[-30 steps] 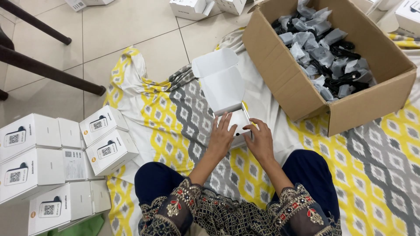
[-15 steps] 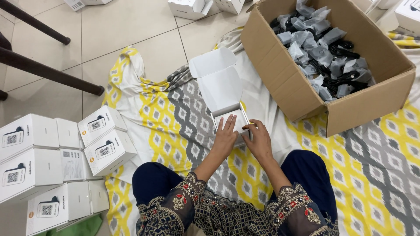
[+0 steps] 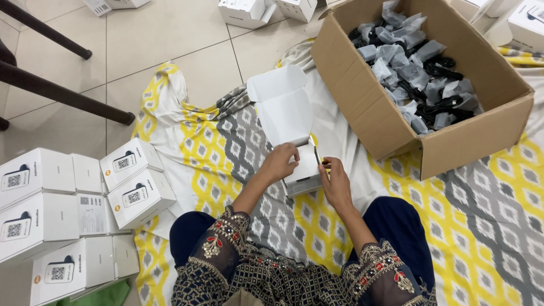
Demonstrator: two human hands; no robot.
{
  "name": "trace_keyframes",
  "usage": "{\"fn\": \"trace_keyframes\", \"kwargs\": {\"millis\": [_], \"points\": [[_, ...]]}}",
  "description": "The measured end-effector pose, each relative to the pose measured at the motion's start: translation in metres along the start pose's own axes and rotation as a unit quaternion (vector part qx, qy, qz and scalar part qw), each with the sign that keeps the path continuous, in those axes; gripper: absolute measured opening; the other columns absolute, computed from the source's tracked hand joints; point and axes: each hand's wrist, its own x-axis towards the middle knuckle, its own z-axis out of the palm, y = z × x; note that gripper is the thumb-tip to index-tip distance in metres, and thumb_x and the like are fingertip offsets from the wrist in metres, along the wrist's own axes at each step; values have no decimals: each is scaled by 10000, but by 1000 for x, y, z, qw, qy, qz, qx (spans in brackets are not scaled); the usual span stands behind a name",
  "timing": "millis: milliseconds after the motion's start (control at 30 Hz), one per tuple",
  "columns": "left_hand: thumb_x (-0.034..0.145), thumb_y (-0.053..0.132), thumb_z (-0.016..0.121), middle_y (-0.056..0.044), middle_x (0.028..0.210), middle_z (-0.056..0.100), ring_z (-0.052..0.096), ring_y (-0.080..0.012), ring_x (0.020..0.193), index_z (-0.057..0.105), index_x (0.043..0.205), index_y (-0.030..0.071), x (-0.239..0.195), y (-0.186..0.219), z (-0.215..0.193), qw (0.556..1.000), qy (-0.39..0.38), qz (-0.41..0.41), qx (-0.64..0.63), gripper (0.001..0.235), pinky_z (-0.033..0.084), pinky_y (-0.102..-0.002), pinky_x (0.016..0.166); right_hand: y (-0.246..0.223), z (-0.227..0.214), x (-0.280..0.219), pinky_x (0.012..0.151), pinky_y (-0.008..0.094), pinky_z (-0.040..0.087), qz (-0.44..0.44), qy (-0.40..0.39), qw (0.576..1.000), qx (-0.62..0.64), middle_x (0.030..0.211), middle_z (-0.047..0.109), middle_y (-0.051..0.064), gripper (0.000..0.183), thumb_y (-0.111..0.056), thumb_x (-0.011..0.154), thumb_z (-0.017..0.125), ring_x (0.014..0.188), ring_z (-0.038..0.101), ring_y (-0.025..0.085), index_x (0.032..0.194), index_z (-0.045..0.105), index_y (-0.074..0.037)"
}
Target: The person packs electronic components and antennas into individual white boxes.
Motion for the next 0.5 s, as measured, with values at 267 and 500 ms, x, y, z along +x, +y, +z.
{"fn": "trace_keyframes", "kwargs": {"millis": [267,500], "points": [[820,408,620,-126,1099,722,670,-312,1059,678,975,105,50,-37,-4,996,-84,-9,-38,346,525,-426,909,-18,-7,0,952,415,543,-7,-25,999,35,1312,621,154,437,-328,1039,572,1151,667,297,1360,528,-35],[676,736,732,-168,970,699,703,-300,938,616,1025,46,60,-14,-30,986,-132,-88,-52,781,564,-385,791,-36,-9,1,1019,436,496,5,-72,995,-75,1382,539,119,822,-168,778,832,1257,560,330,1487,422,-106]]}}
